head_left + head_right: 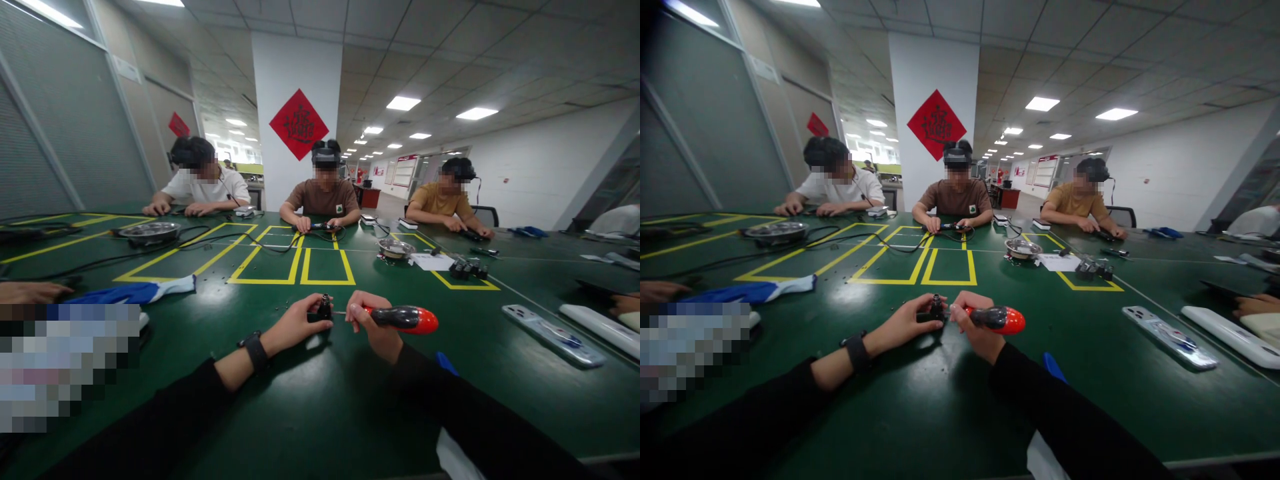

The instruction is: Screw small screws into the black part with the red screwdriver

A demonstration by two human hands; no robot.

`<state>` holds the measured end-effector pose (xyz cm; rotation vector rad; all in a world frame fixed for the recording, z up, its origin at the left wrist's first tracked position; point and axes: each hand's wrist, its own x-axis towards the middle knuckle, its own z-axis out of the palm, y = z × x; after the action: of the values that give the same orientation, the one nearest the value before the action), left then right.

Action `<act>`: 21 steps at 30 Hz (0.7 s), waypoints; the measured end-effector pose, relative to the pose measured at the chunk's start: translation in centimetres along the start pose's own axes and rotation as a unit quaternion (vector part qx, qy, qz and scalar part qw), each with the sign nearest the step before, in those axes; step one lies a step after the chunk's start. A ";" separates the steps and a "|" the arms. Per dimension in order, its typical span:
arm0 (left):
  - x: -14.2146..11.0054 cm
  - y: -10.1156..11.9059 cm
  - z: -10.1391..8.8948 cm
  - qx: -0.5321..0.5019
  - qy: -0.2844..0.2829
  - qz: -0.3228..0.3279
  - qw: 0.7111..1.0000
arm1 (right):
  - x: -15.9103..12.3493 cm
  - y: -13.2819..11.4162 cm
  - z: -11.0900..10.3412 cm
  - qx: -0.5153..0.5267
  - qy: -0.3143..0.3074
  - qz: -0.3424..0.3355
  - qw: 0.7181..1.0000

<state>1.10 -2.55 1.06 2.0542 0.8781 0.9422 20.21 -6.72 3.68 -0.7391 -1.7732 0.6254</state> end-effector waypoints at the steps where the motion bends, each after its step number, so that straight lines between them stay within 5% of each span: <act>1: 0.0 0.1 0.0 -0.001 -0.001 -0.001 1.000 | 0.0 0.0 0.0 -0.014 -0.011 -0.005 1.000; 11: 0.2 0.0 0.1 0.003 -0.010 -0.011 1.000 | 0.1 -0.2 0.0 -0.049 -0.025 -0.008 0.998; 21: 0.1 0.4 0.0 0.034 -0.008 -0.008 0.999 | 0.4 -0.2 0.7 0.095 0.022 0.070 0.993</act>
<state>1.28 -2.65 1.46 2.1071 0.9277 0.8970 19.44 -6.56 3.90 -0.7437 -1.6048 0.8535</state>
